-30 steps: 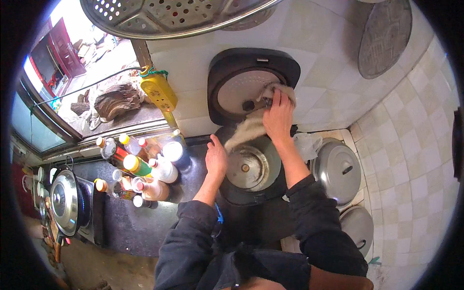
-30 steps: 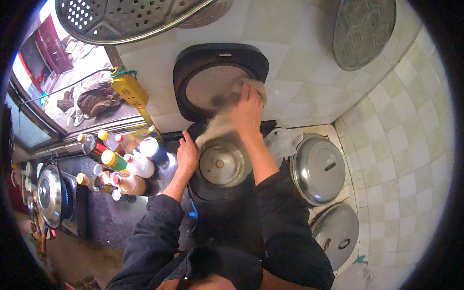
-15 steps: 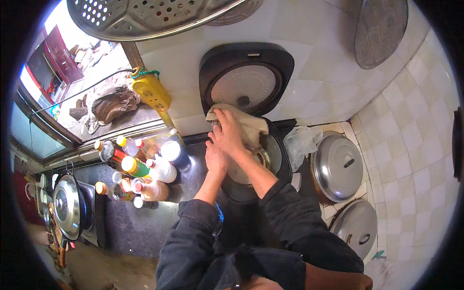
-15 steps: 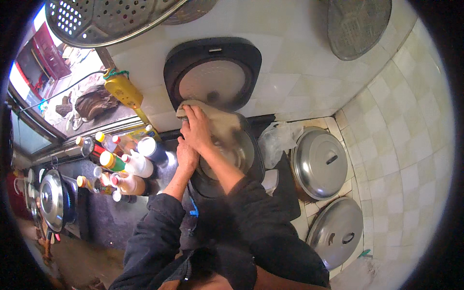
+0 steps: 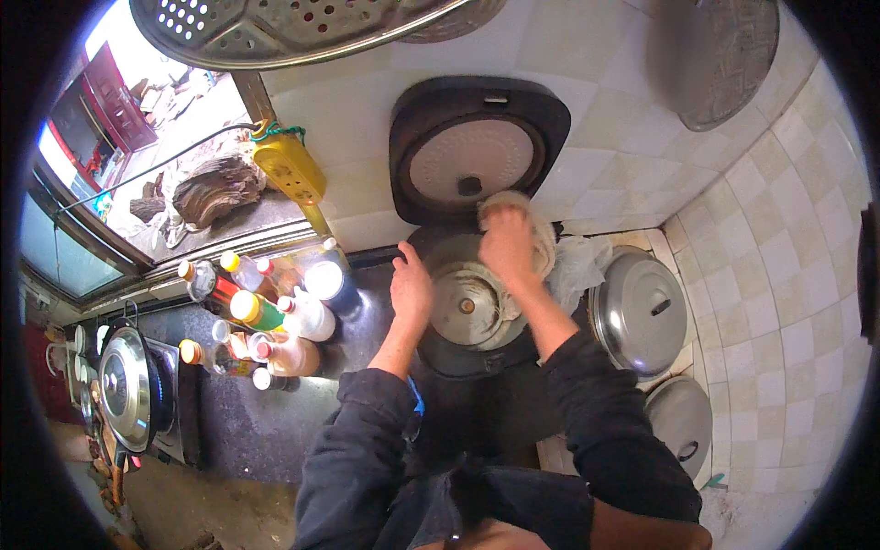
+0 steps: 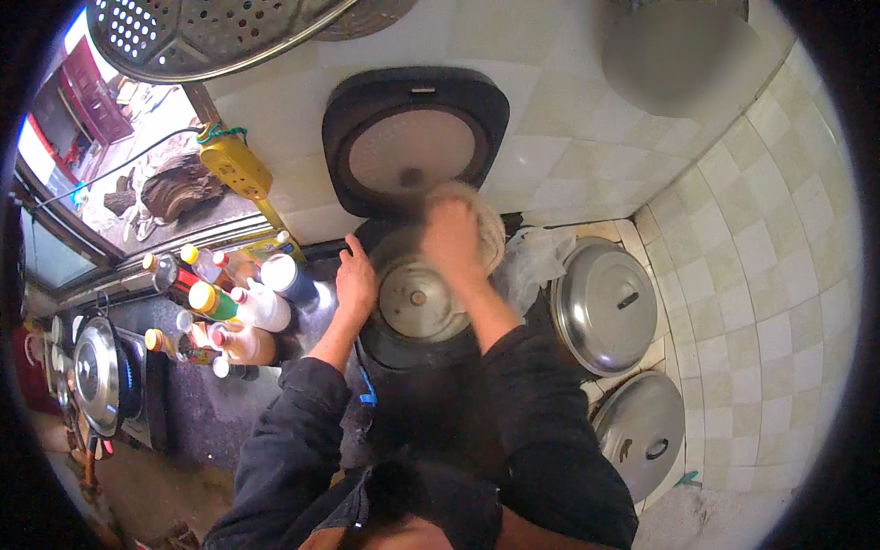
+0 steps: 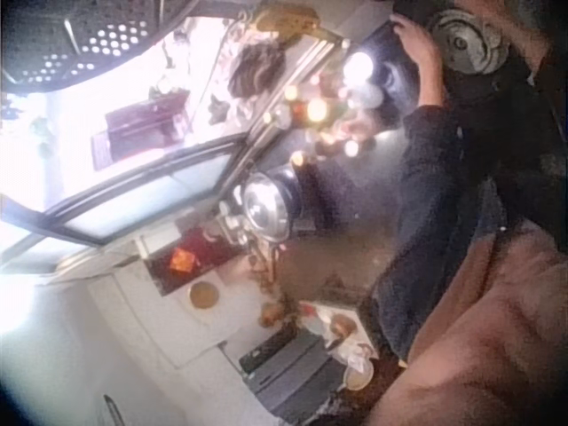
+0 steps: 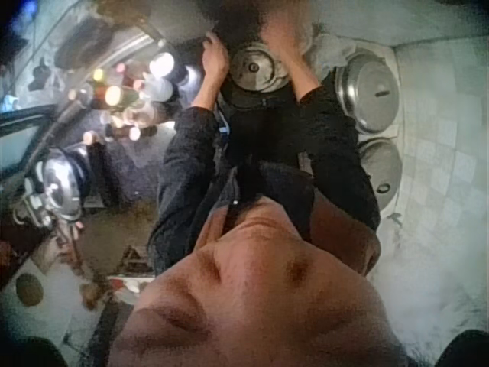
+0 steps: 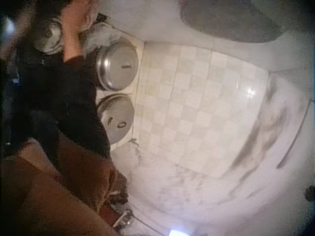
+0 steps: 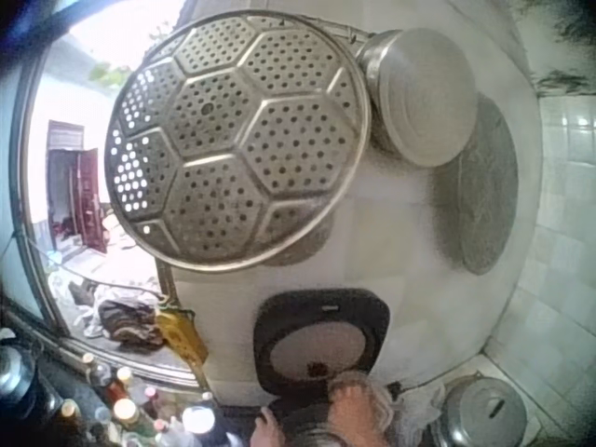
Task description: The person cleans a rice cooker lid with a cloth, then moves to the stove to stir meat in a wok. They transfer the cooked meat into a metal bowl, wash the wok, and rinse the meat under running water.
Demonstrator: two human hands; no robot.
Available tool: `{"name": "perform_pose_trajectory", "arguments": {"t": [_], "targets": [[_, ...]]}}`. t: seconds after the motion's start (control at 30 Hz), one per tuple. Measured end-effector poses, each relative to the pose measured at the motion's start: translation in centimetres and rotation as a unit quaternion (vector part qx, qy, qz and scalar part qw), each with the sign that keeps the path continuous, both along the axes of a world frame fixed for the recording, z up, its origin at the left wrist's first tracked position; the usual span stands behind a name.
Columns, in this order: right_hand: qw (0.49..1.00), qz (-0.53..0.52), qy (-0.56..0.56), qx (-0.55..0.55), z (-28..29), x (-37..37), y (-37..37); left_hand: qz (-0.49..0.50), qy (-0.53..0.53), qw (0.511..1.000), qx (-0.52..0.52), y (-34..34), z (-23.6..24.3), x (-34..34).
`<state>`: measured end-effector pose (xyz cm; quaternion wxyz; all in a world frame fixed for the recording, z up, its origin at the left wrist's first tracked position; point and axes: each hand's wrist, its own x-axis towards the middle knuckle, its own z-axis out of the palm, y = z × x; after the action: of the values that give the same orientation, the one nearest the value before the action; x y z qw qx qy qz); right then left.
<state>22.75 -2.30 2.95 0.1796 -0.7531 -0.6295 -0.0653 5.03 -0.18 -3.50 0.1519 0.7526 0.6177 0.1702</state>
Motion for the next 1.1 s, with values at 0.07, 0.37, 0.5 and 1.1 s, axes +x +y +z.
{"name": "perform_pose_trajectory", "arguments": {"t": [0.07, 0.37, 0.5, 1.1], "targets": [[0.994, -0.002, 0.063, 0.092, -1.9, -3.6, 1.4, 0.01, 0.006, 1.0, 0.002, 0.0, -0.1, 0.2], [0.978, 0.148, 0.142, 0.032, -1.1, -4.1, 2.3, 0.001, 0.017, 1.0, -0.008, 0.1, -0.1, 0.2], [0.991, 0.129, -0.026, 0.027, 0.8, 0.9, 0.1, -0.016, -0.034, 0.999, -0.017, 0.2, 0.0, 0.2], [0.972, 0.146, 0.052, 0.174, 4.9, -8.3, 4.2, -0.002, -0.024, 0.999, -0.022, 0.1, -0.1, 0.3]]}}
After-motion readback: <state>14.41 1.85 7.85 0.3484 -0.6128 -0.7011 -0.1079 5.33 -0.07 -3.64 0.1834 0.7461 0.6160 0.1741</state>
